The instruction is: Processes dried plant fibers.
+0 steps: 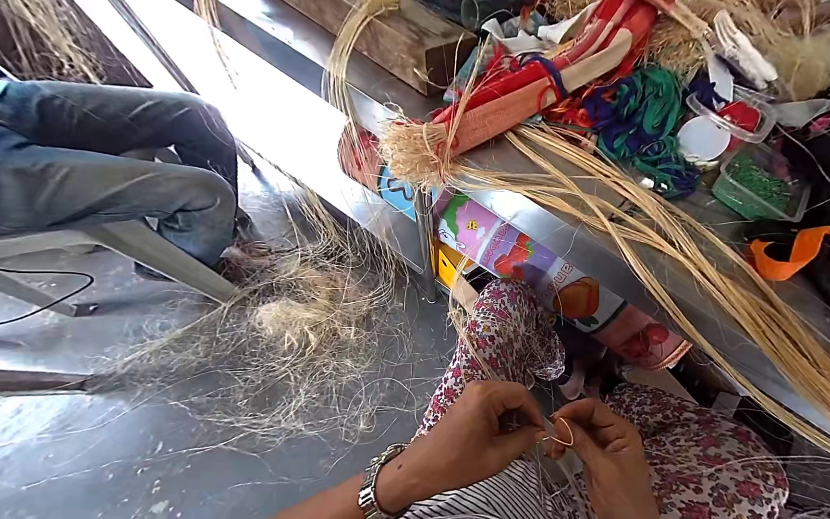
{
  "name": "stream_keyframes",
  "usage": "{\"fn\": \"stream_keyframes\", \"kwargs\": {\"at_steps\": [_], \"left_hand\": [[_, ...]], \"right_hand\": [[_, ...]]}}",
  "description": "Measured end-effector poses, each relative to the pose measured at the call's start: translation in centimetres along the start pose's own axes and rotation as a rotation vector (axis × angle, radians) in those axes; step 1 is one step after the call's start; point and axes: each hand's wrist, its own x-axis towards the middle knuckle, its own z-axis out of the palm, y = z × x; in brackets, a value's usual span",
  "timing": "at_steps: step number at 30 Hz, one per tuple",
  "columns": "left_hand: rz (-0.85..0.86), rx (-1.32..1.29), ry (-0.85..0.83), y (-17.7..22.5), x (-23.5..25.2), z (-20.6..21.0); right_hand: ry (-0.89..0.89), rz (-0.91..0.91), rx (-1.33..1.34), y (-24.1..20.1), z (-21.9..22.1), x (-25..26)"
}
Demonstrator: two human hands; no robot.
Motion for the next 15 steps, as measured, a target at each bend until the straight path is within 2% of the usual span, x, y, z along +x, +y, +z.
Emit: {"fn": "stream_keyframes", "kwargs": {"at_steps": [10,15], "left_hand": [[-0.059,-0.033,0.105,-0.2,0.1,0.93],[0.076,0.057,0.112,-0.91,0.23,1.07]], "right_hand": [[-0.029,-0.023,-0.135,-0.22,0.18,-0.11],[0.003,-0.003,-0.162,-0.41,0.27,0.04]]}}
